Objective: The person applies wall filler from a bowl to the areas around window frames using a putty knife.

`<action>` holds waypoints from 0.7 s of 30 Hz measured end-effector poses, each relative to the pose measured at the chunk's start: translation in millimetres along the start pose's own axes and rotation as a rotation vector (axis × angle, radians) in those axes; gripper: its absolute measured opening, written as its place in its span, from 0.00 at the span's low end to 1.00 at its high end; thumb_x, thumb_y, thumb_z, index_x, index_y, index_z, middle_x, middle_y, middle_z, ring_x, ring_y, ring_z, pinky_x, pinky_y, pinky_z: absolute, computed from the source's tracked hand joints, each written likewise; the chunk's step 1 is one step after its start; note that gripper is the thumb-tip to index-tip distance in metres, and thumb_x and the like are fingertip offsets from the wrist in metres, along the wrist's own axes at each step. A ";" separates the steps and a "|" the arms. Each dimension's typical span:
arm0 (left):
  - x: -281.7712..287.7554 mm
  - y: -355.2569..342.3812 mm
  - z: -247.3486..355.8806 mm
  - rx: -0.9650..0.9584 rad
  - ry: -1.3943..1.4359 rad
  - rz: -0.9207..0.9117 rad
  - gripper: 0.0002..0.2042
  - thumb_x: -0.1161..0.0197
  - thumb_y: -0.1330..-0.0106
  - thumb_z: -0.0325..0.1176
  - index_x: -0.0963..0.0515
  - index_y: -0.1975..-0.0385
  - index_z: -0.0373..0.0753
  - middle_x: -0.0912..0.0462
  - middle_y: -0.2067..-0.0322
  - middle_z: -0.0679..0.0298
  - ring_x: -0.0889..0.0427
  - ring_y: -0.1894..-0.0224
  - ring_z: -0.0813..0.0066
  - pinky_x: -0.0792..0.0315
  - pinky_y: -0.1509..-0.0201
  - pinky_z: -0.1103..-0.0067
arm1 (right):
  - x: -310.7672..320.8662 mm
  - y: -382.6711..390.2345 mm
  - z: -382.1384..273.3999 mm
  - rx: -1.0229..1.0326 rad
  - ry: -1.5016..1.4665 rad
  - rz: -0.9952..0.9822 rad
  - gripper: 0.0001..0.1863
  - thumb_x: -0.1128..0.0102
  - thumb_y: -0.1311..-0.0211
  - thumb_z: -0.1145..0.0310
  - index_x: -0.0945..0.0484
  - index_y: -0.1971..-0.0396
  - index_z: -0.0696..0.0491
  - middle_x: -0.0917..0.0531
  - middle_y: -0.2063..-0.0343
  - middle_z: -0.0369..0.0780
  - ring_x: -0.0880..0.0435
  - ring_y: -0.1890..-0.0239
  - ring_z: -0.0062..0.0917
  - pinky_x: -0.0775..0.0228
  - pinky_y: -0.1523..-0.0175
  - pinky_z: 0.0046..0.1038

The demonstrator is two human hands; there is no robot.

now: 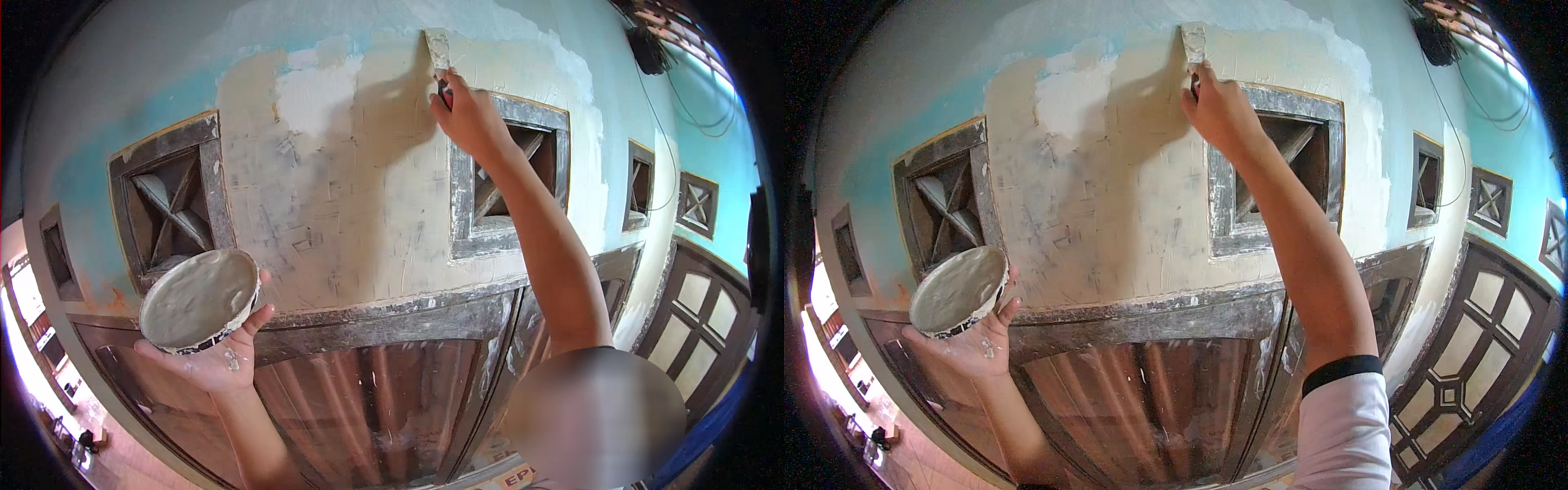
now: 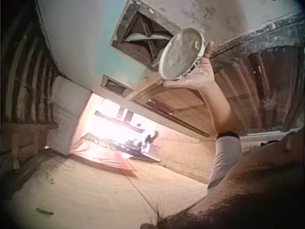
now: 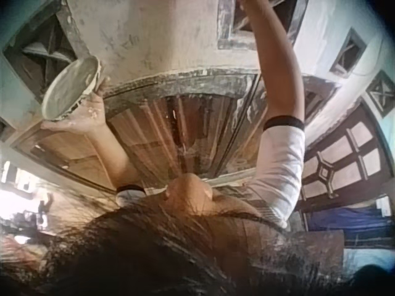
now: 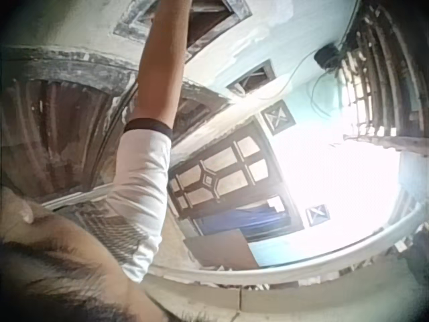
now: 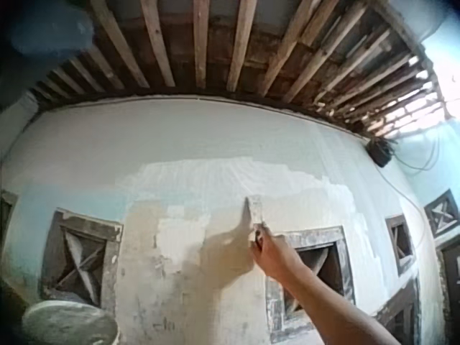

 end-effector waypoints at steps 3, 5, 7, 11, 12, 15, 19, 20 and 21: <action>1.8 2.4 0.8 0.013 0.025 0.017 0.51 0.49 0.42 0.79 0.45 0.25 0.48 0.45 0.30 0.35 0.41 0.36 0.14 0.19 0.51 0.41 | -13.6 13.5 4.3 -0.016 0.022 -0.059 0.25 0.39 0.35 0.63 0.29 0.42 0.59 0.15 0.75 0.50 0.14 0.72 0.48 0.20 0.65 0.45; 6.0 3.6 1.2 0.020 0.017 -0.004 0.52 0.49 0.42 0.79 0.46 0.25 0.47 0.45 0.30 0.35 0.42 0.35 0.14 0.20 0.50 0.40 | -16.1 45.2 -11.3 -0.030 0.007 -0.171 0.28 0.41 0.35 0.63 0.32 0.39 0.62 0.15 0.73 0.53 0.14 0.72 0.53 0.19 0.64 0.49; 5.6 4.4 4.0 0.026 0.000 0.005 0.52 0.49 0.43 0.79 0.46 0.25 0.47 0.45 0.29 0.35 0.43 0.34 0.14 0.21 0.49 0.40 | -16.4 76.6 -27.9 -0.009 -0.023 -0.234 0.28 0.41 0.35 0.63 0.33 0.39 0.62 0.15 0.75 0.52 0.14 0.72 0.53 0.20 0.64 0.49; 10.1 2.4 1.2 0.048 0.024 -0.037 0.53 0.48 0.44 0.79 0.47 0.25 0.47 0.47 0.28 0.35 0.45 0.33 0.14 0.22 0.47 0.39 | 9.5 56.5 -12.5 -0.071 -0.097 -0.090 0.24 0.39 0.35 0.64 0.31 0.44 0.60 0.15 0.75 0.51 0.14 0.71 0.51 0.20 0.65 0.48; 9.0 2.0 -1.4 0.053 0.031 -0.039 0.53 0.48 0.44 0.79 0.47 0.25 0.47 0.47 0.28 0.35 0.45 0.33 0.14 0.22 0.47 0.39 | 17.4 42.3 0.8 -0.076 -0.055 -0.046 0.21 0.39 0.35 0.64 0.29 0.47 0.59 0.15 0.75 0.50 0.14 0.71 0.51 0.20 0.65 0.47; 6.4 2.3 -6.1 0.048 0.051 -0.053 0.54 0.47 0.44 0.80 0.47 0.25 0.46 0.48 0.28 0.35 0.45 0.33 0.14 0.23 0.46 0.39 | 23.5 26.7 25.1 -0.105 0.080 -0.026 0.24 0.38 0.34 0.64 0.27 0.42 0.58 0.15 0.75 0.50 0.13 0.71 0.47 0.21 0.65 0.41; 11.9 6.8 -4.1 0.051 0.038 -0.019 0.54 0.48 0.45 0.80 0.46 0.25 0.45 0.48 0.28 0.35 0.45 0.33 0.14 0.23 0.46 0.39 | 11.3 77.6 -10.5 -0.112 -0.072 -0.138 0.24 0.38 0.35 0.64 0.26 0.42 0.59 0.15 0.75 0.51 0.13 0.71 0.46 0.21 0.65 0.41; 14.4 7.9 -1.8 0.051 0.013 -0.001 0.55 0.48 0.45 0.80 0.46 0.25 0.45 0.47 0.28 0.35 0.45 0.33 0.14 0.23 0.46 0.39 | 8.5 94.4 -30.5 -0.103 -0.100 -0.220 0.24 0.38 0.35 0.64 0.28 0.42 0.59 0.15 0.75 0.51 0.14 0.72 0.48 0.21 0.65 0.43; 16.7 7.9 -1.3 0.052 0.014 0.000 0.55 0.48 0.45 0.80 0.46 0.25 0.45 0.47 0.28 0.35 0.45 0.33 0.14 0.23 0.46 0.39 | 9.4 102.0 -41.2 -0.096 -0.119 -0.301 0.24 0.39 0.35 0.64 0.29 0.43 0.59 0.15 0.76 0.51 0.14 0.73 0.49 0.20 0.66 0.45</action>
Point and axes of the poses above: each hand's wrist, its own y-axis away from the middle knuckle, its own x-axis out of the back of the hand, z = x × y, the point moved 3 cm from there along -y, towards the middle knuckle
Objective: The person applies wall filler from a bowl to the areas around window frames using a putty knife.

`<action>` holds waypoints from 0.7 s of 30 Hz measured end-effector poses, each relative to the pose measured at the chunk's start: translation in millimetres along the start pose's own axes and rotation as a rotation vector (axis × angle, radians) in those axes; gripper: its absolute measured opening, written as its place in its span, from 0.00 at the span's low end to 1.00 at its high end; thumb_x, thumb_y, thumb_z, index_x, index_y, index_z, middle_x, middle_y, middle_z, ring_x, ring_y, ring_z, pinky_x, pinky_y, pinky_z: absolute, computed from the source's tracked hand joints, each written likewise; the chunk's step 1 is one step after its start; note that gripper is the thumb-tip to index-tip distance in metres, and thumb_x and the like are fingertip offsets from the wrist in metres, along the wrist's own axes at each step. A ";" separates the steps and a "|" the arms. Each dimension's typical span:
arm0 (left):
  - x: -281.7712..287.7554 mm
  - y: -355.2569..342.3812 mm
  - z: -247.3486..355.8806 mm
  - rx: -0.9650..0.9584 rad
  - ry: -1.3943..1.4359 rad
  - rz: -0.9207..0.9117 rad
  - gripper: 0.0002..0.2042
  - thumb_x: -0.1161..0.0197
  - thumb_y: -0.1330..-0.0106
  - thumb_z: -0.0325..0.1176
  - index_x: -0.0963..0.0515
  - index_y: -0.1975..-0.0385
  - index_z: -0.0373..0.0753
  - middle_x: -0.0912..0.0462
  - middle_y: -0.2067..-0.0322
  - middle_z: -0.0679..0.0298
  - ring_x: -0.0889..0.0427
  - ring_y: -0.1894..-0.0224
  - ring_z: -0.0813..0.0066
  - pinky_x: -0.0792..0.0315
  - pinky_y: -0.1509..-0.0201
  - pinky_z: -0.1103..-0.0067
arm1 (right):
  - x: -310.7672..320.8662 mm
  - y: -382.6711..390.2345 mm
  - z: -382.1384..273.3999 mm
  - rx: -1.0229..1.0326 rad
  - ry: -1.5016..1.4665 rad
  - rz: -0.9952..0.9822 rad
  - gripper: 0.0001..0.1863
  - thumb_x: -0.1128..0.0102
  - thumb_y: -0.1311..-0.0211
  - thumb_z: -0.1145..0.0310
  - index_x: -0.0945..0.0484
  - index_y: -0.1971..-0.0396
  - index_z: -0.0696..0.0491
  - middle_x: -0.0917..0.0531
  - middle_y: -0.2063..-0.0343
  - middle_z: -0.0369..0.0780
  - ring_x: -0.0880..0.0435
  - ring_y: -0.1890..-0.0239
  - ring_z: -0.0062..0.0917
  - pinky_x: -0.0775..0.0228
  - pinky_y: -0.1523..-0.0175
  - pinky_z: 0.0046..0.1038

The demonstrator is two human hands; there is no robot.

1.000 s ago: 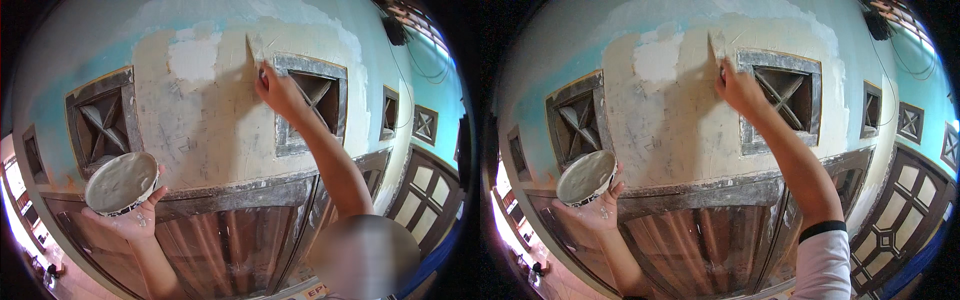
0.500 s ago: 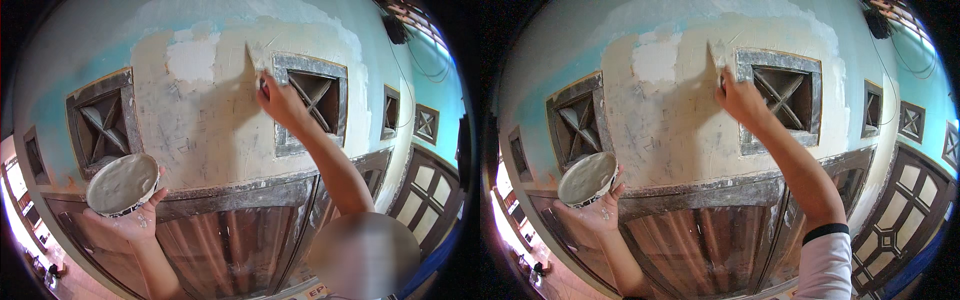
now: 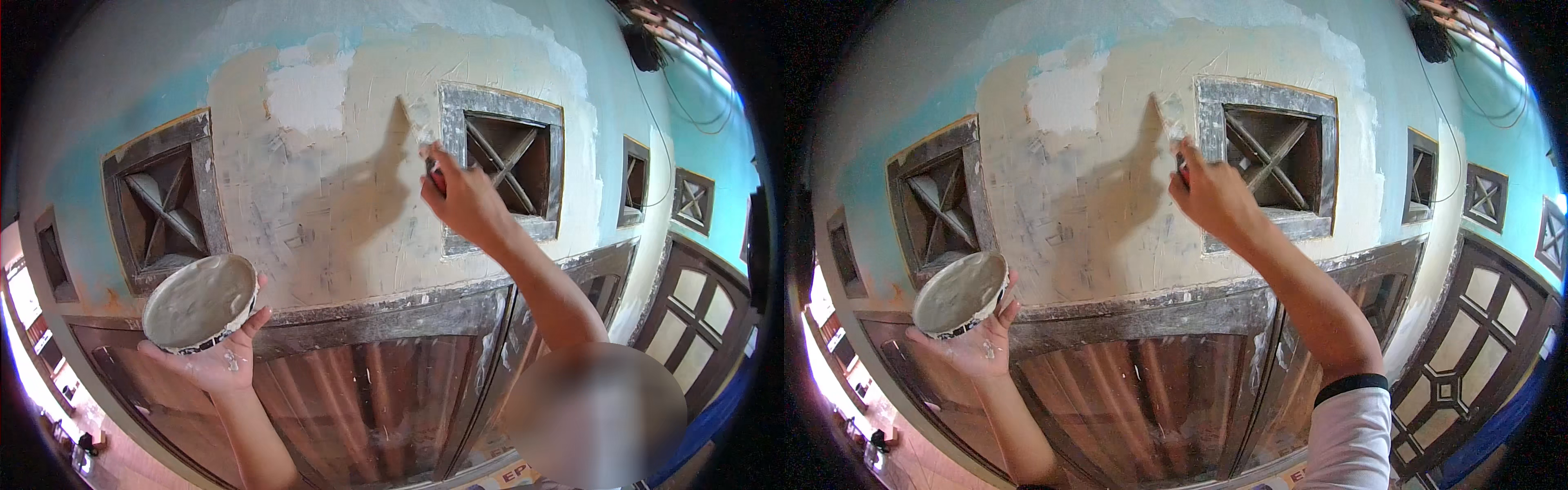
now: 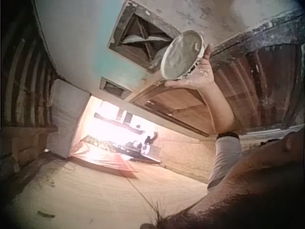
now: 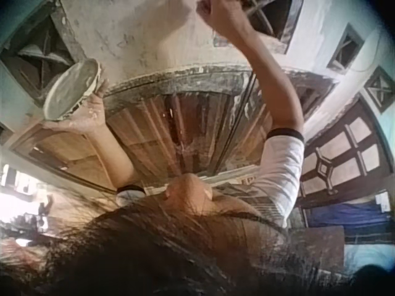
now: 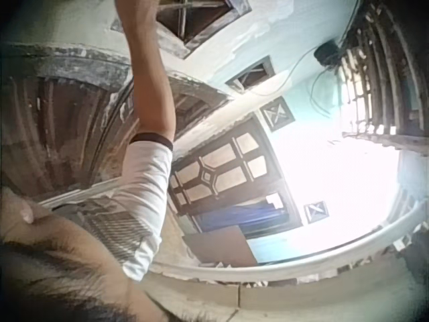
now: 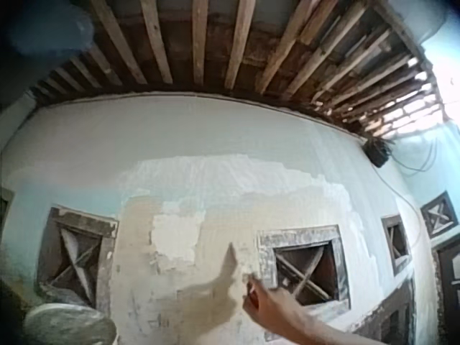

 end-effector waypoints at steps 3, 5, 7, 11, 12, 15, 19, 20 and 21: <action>4.9 -0.9 0.5 -0.005 0.010 0.016 0.55 0.48 0.45 0.80 0.46 0.25 0.43 0.47 0.29 0.35 0.44 0.34 0.15 0.22 0.46 0.41 | 9.5 -3.7 -7.1 0.041 -0.022 0.018 0.24 0.39 0.35 0.63 0.28 0.43 0.59 0.14 0.76 0.49 0.13 0.73 0.47 0.20 0.66 0.43; 4.7 -2.3 -4.3 0.003 0.001 0.005 0.56 0.49 0.45 0.81 0.46 0.26 0.42 0.45 0.29 0.35 0.43 0.34 0.15 0.21 0.47 0.42 | 25.9 -29.2 5.4 0.015 0.007 0.129 0.23 0.39 0.35 0.64 0.28 0.44 0.59 0.14 0.76 0.49 0.14 0.73 0.48 0.20 0.65 0.43; 3.4 -2.3 -4.5 -0.002 -0.004 0.015 0.55 0.49 0.45 0.81 0.46 0.26 0.42 0.45 0.29 0.35 0.43 0.34 0.15 0.21 0.47 0.42 | 31.4 -63.7 19.5 0.006 0.006 0.192 0.23 0.39 0.35 0.64 0.28 0.44 0.59 0.14 0.76 0.49 0.14 0.73 0.48 0.20 0.65 0.43; -3.4 -1.8 -4.9 -0.014 -0.008 -0.010 0.55 0.50 0.44 0.80 0.46 0.26 0.42 0.45 0.29 0.35 0.43 0.34 0.16 0.21 0.47 0.41 | 19.7 -82.2 34.0 0.124 0.069 0.256 0.23 0.41 0.35 0.63 0.28 0.44 0.59 0.15 0.76 0.49 0.14 0.74 0.48 0.19 0.67 0.44; -3.0 -1.3 -3.1 -0.017 -0.013 -0.009 0.55 0.50 0.44 0.80 0.46 0.26 0.42 0.45 0.29 0.35 0.43 0.34 0.16 0.21 0.47 0.41 | 9.6 -79.0 28.7 0.130 0.088 0.193 0.23 0.41 0.35 0.63 0.28 0.44 0.59 0.15 0.77 0.49 0.14 0.75 0.48 0.19 0.68 0.44; -4.2 1.8 1.3 -0.032 -0.005 -0.025 0.54 0.49 0.43 0.80 0.46 0.26 0.43 0.45 0.29 0.35 0.42 0.34 0.15 0.21 0.47 0.41 | -30.8 -32.6 18.8 0.144 0.082 0.094 0.29 0.42 0.34 0.62 0.33 0.37 0.60 0.15 0.77 0.49 0.15 0.77 0.49 0.21 0.70 0.49; -2.0 -0.3 1.7 -0.027 -0.010 0.013 0.53 0.49 0.43 0.80 0.46 0.25 0.44 0.44 0.30 0.35 0.42 0.35 0.15 0.21 0.48 0.40 | -17.3 -38.0 4.4 0.137 -0.035 0.148 0.30 0.42 0.34 0.62 0.35 0.36 0.60 0.15 0.77 0.50 0.15 0.76 0.50 0.22 0.68 0.49; -3.3 -1.3 -1.1 -0.021 0.014 -0.001 0.53 0.49 0.43 0.80 0.46 0.25 0.44 0.44 0.30 0.35 0.42 0.35 0.14 0.21 0.48 0.40 | -3.2 -57.8 9.2 0.124 0.021 0.212 0.28 0.43 0.33 0.61 0.34 0.38 0.60 0.15 0.76 0.50 0.15 0.75 0.51 0.22 0.68 0.49; -4.8 -1.4 -3.1 -0.016 0.016 -0.001 0.53 0.49 0.43 0.80 0.46 0.25 0.44 0.44 0.30 0.35 0.42 0.35 0.14 0.21 0.48 0.40 | 6.0 -78.4 14.3 0.108 0.034 0.240 0.28 0.43 0.33 0.61 0.34 0.38 0.62 0.15 0.76 0.51 0.15 0.75 0.50 0.22 0.68 0.50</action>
Point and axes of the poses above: each hand's wrist, its own y-axis away from the middle knuckle, its own x-axis out of the back of the hand, z = x × y, the point moved 3 cm from there along -y, towards the middle knuckle
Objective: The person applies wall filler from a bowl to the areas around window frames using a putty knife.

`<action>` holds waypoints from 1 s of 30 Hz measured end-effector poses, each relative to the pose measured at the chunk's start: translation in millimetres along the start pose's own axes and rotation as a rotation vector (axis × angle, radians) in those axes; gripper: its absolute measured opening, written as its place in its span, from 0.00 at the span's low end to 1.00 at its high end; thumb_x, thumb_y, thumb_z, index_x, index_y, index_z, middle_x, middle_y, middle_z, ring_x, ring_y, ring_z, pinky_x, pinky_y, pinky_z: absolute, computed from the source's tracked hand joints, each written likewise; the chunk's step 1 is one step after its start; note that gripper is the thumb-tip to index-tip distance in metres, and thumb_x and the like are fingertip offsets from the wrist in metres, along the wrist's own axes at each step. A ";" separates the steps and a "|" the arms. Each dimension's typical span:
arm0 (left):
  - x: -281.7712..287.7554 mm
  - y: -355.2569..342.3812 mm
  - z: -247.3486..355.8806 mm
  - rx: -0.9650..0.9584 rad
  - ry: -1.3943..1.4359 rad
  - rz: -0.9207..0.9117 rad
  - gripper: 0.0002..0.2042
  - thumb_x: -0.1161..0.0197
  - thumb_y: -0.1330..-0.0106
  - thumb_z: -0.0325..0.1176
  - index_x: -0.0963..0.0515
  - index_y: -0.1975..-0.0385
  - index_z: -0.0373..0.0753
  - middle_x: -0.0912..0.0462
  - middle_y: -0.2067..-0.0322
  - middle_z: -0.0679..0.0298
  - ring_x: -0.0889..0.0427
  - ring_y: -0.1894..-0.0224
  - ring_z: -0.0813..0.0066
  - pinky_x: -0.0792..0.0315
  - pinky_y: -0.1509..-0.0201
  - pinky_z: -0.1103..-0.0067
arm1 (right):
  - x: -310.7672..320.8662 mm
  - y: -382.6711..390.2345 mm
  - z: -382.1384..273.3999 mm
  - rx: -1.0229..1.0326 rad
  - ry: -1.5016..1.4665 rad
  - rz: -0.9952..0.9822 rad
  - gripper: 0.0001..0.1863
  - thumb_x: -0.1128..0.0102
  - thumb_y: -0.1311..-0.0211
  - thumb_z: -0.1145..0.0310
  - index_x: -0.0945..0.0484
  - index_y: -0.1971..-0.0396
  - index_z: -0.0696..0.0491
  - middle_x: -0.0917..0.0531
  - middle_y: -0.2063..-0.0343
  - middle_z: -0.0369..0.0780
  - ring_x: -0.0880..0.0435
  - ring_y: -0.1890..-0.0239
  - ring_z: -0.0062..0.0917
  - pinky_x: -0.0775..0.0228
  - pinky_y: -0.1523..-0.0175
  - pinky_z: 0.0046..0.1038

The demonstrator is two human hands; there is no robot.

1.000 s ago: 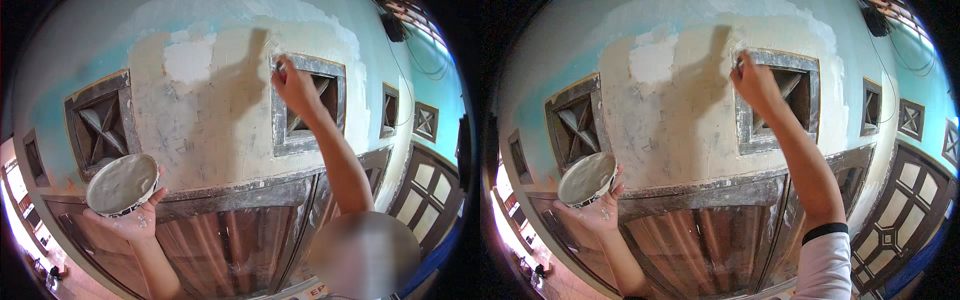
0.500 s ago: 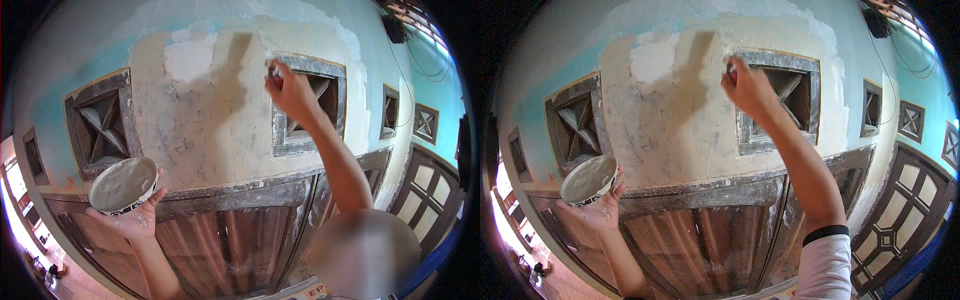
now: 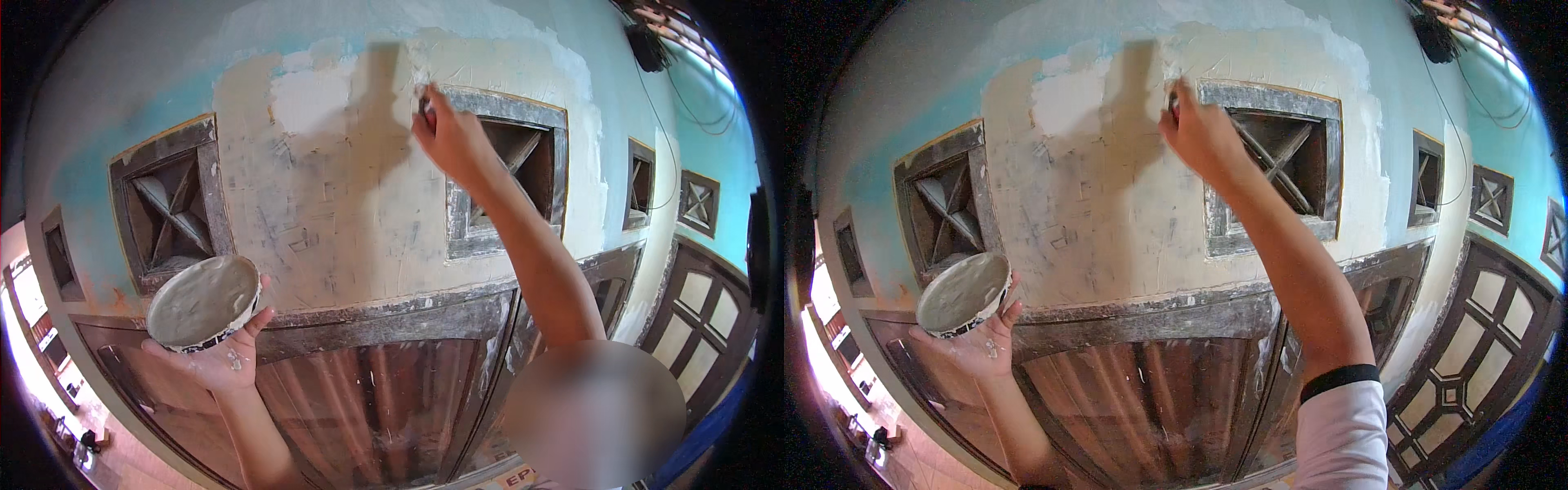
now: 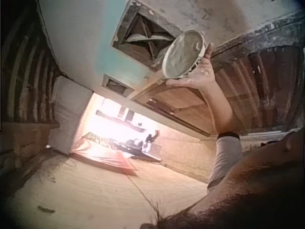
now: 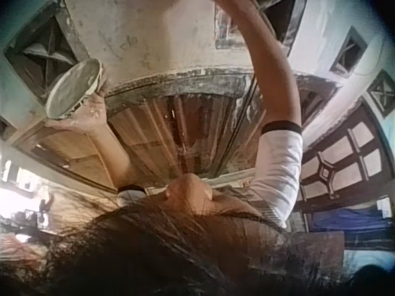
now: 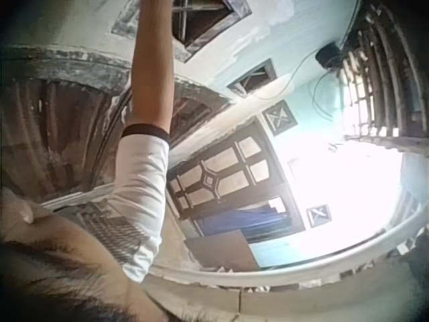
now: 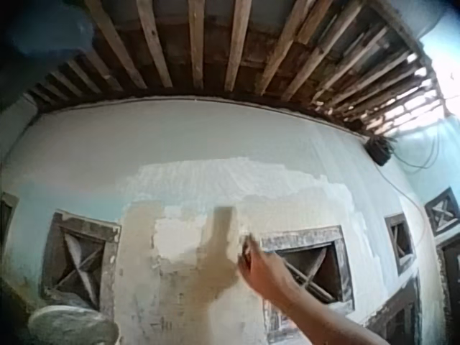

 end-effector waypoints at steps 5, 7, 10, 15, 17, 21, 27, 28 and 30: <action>-1.8 4.4 -2.9 0.009 -0.009 0.032 0.54 0.48 0.43 0.79 0.46 0.26 0.43 0.43 0.30 0.35 0.40 0.36 0.14 0.20 0.49 0.41 | -16.9 -1.2 19.0 -0.062 0.183 0.006 0.27 0.39 0.35 0.65 0.31 0.40 0.63 0.16 0.77 0.50 0.15 0.76 0.46 0.23 0.71 0.43; -0.1 8.3 4.5 -0.007 -0.041 0.045 0.54 0.48 0.43 0.79 0.46 0.26 0.42 0.44 0.30 0.35 0.41 0.35 0.14 0.20 0.49 0.41 | -20.5 47.8 -6.3 -0.026 0.070 -0.146 0.31 0.42 0.34 0.63 0.36 0.39 0.69 0.19 0.82 0.55 0.16 0.78 0.50 0.23 0.71 0.50; -1.4 9.7 10.1 -0.015 -0.079 0.086 0.54 0.47 0.43 0.79 0.47 0.26 0.42 0.45 0.30 0.35 0.42 0.35 0.14 0.21 0.49 0.41 | -14.7 86.1 -24.1 0.011 0.044 -0.217 0.30 0.42 0.34 0.63 0.36 0.38 0.65 0.18 0.82 0.51 0.16 0.79 0.51 0.22 0.71 0.49; -1.9 4.5 -1.4 0.000 -0.030 0.081 0.55 0.45 0.44 0.78 0.48 0.25 0.42 0.46 0.29 0.34 0.43 0.35 0.14 0.20 0.50 0.42 | 9.6 8.3 12.6 -0.053 0.037 0.005 0.20 0.41 0.35 0.63 0.29 0.48 0.59 0.15 0.76 0.51 0.15 0.73 0.53 0.21 0.68 0.49; -4.1 5.3 -2.5 -0.007 -0.047 0.063 0.55 0.45 0.44 0.78 0.48 0.25 0.42 0.46 0.29 0.34 0.43 0.34 0.14 0.20 0.50 0.41 | 10.8 -8.3 24.3 -0.026 0.065 -0.002 0.21 0.41 0.35 0.63 0.30 0.48 0.59 0.15 0.76 0.50 0.15 0.74 0.52 0.20 0.68 0.49; -6.1 10.0 -2.8 -0.002 -0.037 0.065 0.55 0.45 0.44 0.78 0.48 0.25 0.42 0.47 0.29 0.34 0.44 0.34 0.15 0.20 0.49 0.41 | -0.7 52.3 10.2 -0.036 0.053 -0.164 0.26 0.41 0.36 0.63 0.32 0.42 0.63 0.15 0.77 0.49 0.16 0.78 0.51 0.21 0.71 0.49; 1.8 8.2 -6.6 0.006 -0.042 0.086 0.55 0.45 0.43 0.78 0.48 0.25 0.42 0.46 0.29 0.34 0.44 0.34 0.15 0.20 0.49 0.41 | 17.0 87.4 -3.3 -0.021 -0.044 -0.162 0.30 0.39 0.37 0.66 0.36 0.38 0.63 0.15 0.76 0.48 0.16 0.78 0.49 0.21 0.70 0.47; 1.0 8.4 -5.1 0.006 -0.035 0.085 0.55 0.46 0.43 0.78 0.48 0.25 0.42 0.46 0.29 0.34 0.44 0.34 0.15 0.21 0.49 0.40 | 26.4 63.8 5.3 -0.042 -0.006 -0.086 0.27 0.39 0.36 0.66 0.33 0.41 0.63 0.14 0.76 0.48 0.15 0.76 0.50 0.20 0.69 0.46; -0.4 8.8 -7.6 0.011 -0.017 0.082 0.54 0.46 0.43 0.78 0.47 0.25 0.42 0.46 0.29 0.35 0.44 0.34 0.15 0.21 0.48 0.40 | 44.1 23.7 22.7 -0.163 0.004 -0.023 0.24 0.38 0.36 0.64 0.29 0.46 0.64 0.14 0.76 0.51 0.13 0.70 0.51 0.19 0.66 0.46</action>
Point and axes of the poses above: each hand's wrist, its own y-axis away from the middle knuckle, its own x-axis out of the back of the hand, z = x × y, the point moved 3 cm from there along -y, towards the middle knuckle
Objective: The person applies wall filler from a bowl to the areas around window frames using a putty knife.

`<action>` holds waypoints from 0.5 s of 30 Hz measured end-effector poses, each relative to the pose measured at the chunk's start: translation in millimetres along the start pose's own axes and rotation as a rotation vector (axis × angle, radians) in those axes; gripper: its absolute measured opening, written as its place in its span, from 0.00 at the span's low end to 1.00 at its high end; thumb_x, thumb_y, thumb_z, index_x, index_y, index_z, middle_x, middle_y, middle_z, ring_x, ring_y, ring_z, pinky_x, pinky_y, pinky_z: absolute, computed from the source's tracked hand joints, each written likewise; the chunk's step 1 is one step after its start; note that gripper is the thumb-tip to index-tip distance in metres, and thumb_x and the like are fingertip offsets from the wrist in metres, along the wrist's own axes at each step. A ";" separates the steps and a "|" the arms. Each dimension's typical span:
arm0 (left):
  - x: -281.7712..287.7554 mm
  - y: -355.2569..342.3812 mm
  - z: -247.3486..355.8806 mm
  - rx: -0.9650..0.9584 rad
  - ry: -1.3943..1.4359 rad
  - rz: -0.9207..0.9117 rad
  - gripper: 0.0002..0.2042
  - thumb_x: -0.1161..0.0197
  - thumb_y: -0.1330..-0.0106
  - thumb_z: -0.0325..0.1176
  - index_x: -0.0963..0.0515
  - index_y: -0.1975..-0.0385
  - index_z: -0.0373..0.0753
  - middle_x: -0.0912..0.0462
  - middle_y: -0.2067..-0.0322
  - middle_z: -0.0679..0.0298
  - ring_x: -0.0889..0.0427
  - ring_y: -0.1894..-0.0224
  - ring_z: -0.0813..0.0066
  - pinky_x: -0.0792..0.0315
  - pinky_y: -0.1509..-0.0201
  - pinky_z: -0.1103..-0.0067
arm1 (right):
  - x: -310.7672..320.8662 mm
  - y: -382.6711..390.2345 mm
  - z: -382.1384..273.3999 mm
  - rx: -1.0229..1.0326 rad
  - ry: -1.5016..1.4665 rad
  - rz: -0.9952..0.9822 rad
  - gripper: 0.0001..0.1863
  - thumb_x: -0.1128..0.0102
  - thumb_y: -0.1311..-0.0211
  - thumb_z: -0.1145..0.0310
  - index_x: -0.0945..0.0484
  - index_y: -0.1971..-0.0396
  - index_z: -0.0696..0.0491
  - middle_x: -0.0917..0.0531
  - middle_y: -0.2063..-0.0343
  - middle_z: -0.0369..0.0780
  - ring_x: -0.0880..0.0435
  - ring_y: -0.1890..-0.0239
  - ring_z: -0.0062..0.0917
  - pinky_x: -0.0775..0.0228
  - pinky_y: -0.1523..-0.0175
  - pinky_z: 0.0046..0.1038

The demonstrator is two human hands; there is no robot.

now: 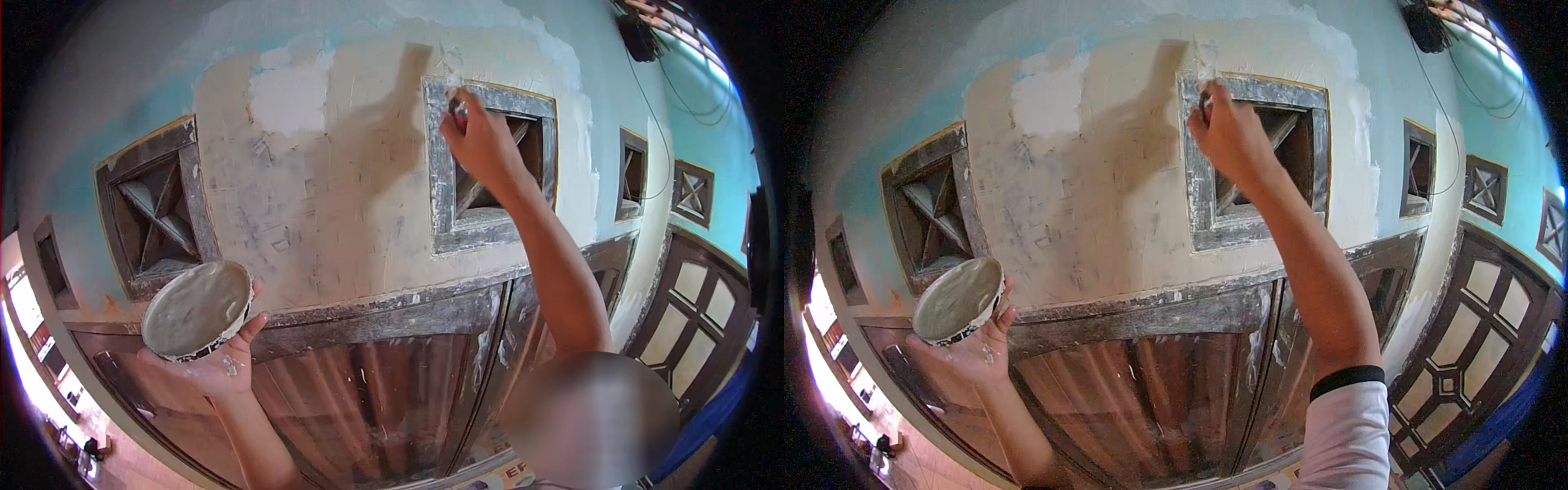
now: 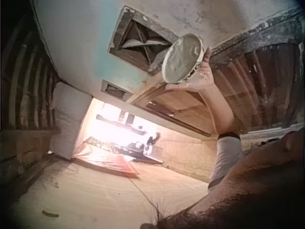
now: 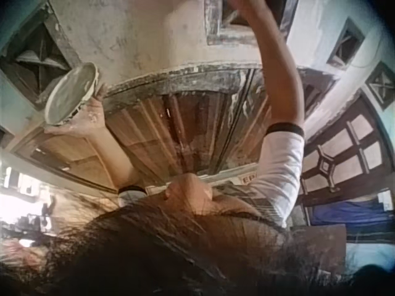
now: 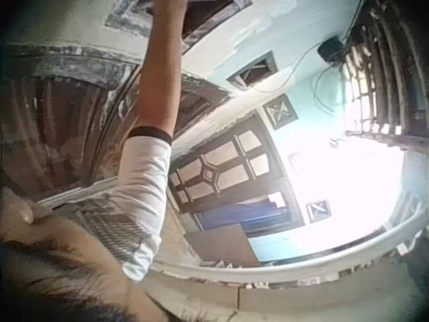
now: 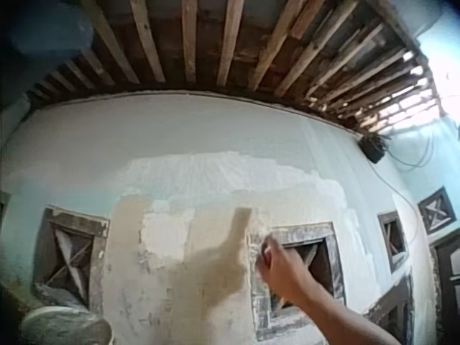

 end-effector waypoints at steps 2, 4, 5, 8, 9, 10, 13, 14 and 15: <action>-4.1 -1.0 -7.7 0.008 0.021 -0.053 0.54 0.46 0.43 0.78 0.47 0.25 0.42 0.46 0.29 0.35 0.44 0.34 0.15 0.22 0.47 0.40 | 1.0 -15.6 26.9 0.001 0.097 0.015 0.23 0.38 0.36 0.64 0.28 0.48 0.64 0.15 0.76 0.52 0.13 0.70 0.51 0.19 0.67 0.45; -5.3 -1.0 -9.4 0.012 0.019 -0.069 0.54 0.47 0.43 0.78 0.47 0.25 0.42 0.45 0.29 0.36 0.42 0.34 0.16 0.21 0.48 0.40 | -7.5 -5.1 30.7 0.044 0.054 -0.032 0.24 0.38 0.36 0.64 0.29 0.47 0.64 0.15 0.76 0.51 0.13 0.72 0.49 0.20 0.67 0.45; -5.4 0.6 -9.4 0.008 0.007 -0.078 0.54 0.47 0.42 0.78 0.47 0.25 0.42 0.45 0.29 0.36 0.41 0.35 0.16 0.21 0.48 0.41 | -15.3 11.8 19.5 0.039 0.000 -0.081 0.24 0.38 0.37 0.63 0.29 0.46 0.63 0.14 0.76 0.51 0.14 0.73 0.49 0.20 0.68 0.44; -5.1 5.5 -9.7 0.001 -0.034 -0.020 0.53 0.49 0.41 0.78 0.47 0.26 0.42 0.43 0.30 0.36 0.36 0.37 0.17 0.18 0.50 0.43 | -31.2 72.8 -19.8 0.123 -0.065 -0.267 0.26 0.39 0.35 0.64 0.33 0.40 0.58 0.16 0.79 0.49 0.14 0.76 0.47 0.21 0.68 0.45; -6.8 9.0 -9.9 0.000 -0.039 -0.016 0.53 0.49 0.41 0.78 0.47 0.26 0.42 0.43 0.30 0.36 0.36 0.37 0.17 0.18 0.50 0.43 | -25.7 93.0 -38.1 0.090 -0.125 -0.333 0.29 0.39 0.35 0.64 0.35 0.36 0.58 0.16 0.78 0.48 0.14 0.76 0.47 0.21 0.68 0.44; -7.7 12.6 -14.8 0.011 -0.028 0.038 0.55 0.52 0.43 0.81 0.48 0.26 0.42 0.39 0.32 0.37 0.32 0.40 0.18 0.17 0.55 0.43 | -21.3 112.7 -46.1 0.009 -0.157 -0.452 0.31 0.40 0.34 0.64 0.36 0.33 0.57 0.16 0.77 0.50 0.14 0.76 0.47 0.21 0.67 0.45; 1.0 29.7 -26.7 0.044 -0.008 0.082 0.58 0.51 0.48 0.84 0.49 0.25 0.44 0.37 0.33 0.38 0.27 0.44 0.19 0.16 0.59 0.42 | -0.7 170.4 -47.3 -0.165 -0.580 -0.502 0.29 0.46 0.27 0.61 0.36 0.31 0.57 0.18 0.76 0.40 0.20 0.80 0.31 0.29 0.74 0.31; 0.3 39.1 -37.3 0.112 0.046 0.041 0.58 0.48 0.49 0.83 0.50 0.25 0.45 0.37 0.33 0.39 0.28 0.45 0.19 0.16 0.60 0.41 | -2.9 193.1 -33.4 -0.245 -0.805 -0.490 0.28 0.47 0.25 0.60 0.36 0.31 0.57 0.19 0.75 0.37 0.23 0.81 0.24 0.33 0.76 0.27; 0.2 51.3 -43.9 0.179 0.092 0.007 0.59 0.45 0.51 0.83 0.50 0.25 0.46 0.38 0.33 0.39 0.28 0.45 0.18 0.17 0.60 0.40 | 1.3 210.1 -31.5 -0.435 -1.075 -0.549 0.28 0.47 0.24 0.59 0.36 0.30 0.56 0.19 0.74 0.36 0.24 0.79 0.21 0.35 0.76 0.25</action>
Point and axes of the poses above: each hand's wrist, its own y-axis away from the middle knuckle, its own x-axis out of the back of the hand, z = x × y, the point moved 3 cm from there along -y, towards the middle knuckle
